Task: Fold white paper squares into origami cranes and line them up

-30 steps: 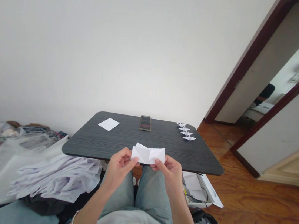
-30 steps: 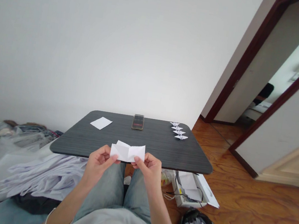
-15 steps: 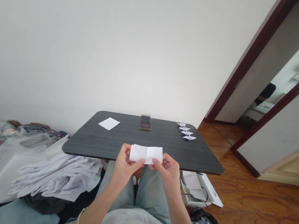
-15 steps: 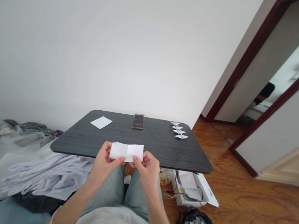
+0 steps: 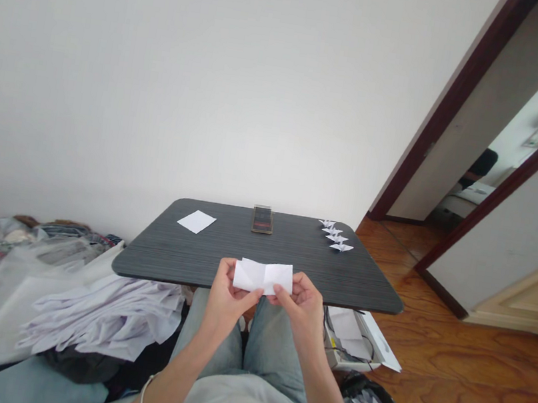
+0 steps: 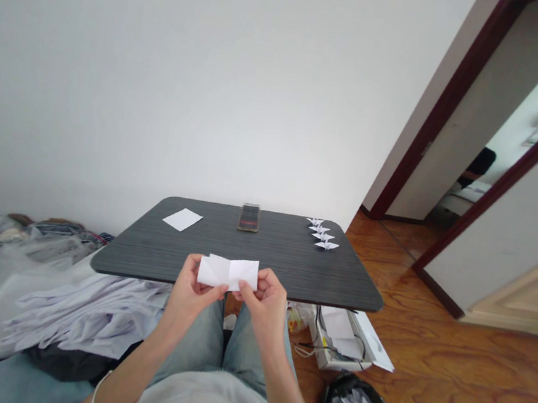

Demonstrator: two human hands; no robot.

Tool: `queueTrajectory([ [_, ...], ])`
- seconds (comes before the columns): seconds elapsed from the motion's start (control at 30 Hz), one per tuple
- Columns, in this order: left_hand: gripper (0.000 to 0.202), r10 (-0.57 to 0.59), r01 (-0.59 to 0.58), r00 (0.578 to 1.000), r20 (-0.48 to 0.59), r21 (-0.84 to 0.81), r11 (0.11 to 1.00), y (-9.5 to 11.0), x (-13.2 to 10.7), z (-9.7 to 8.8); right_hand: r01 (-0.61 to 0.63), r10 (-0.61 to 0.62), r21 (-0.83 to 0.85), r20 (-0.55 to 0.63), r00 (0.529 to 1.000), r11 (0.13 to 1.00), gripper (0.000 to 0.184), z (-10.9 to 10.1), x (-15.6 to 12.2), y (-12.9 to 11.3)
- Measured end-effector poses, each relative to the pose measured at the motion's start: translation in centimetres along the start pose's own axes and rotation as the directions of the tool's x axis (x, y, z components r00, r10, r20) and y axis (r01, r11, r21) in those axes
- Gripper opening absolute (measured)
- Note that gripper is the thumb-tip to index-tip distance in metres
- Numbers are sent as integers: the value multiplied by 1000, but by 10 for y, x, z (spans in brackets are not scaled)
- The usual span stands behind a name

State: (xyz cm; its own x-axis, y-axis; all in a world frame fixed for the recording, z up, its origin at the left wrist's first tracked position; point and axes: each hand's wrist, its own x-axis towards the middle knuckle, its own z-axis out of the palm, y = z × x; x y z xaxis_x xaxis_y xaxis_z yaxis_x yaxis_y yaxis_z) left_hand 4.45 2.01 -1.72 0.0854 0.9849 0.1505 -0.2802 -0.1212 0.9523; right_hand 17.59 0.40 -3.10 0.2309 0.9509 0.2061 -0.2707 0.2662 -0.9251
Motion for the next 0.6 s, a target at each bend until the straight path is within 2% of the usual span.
queueTrajectory([
  [0.13, 47, 19, -19, 1000, 1, -15, 1000, -1, 0, 0, -2, 2, 11, -1, 1000, 1000, 31, 1, -1, -3],
  [0.27, 34, 47, -47, 999, 0, 1, 999, -2, -1, -1, 20, -20, -20, 10, 1000, 1000, 25, 2, -2, -3],
  [0.4, 27, -22, 21, 998, 50, 29, 999, -2, -1, -2, 19, -19, -46, 10, 1000, 999, 21, 0, -2, -2],
  [0.6, 27, -64, 64, 998, 24, -2, 998, 0, -1, -2, -16, 18, -92, 25, 1000, 996, 20, -1, -1, -6],
])
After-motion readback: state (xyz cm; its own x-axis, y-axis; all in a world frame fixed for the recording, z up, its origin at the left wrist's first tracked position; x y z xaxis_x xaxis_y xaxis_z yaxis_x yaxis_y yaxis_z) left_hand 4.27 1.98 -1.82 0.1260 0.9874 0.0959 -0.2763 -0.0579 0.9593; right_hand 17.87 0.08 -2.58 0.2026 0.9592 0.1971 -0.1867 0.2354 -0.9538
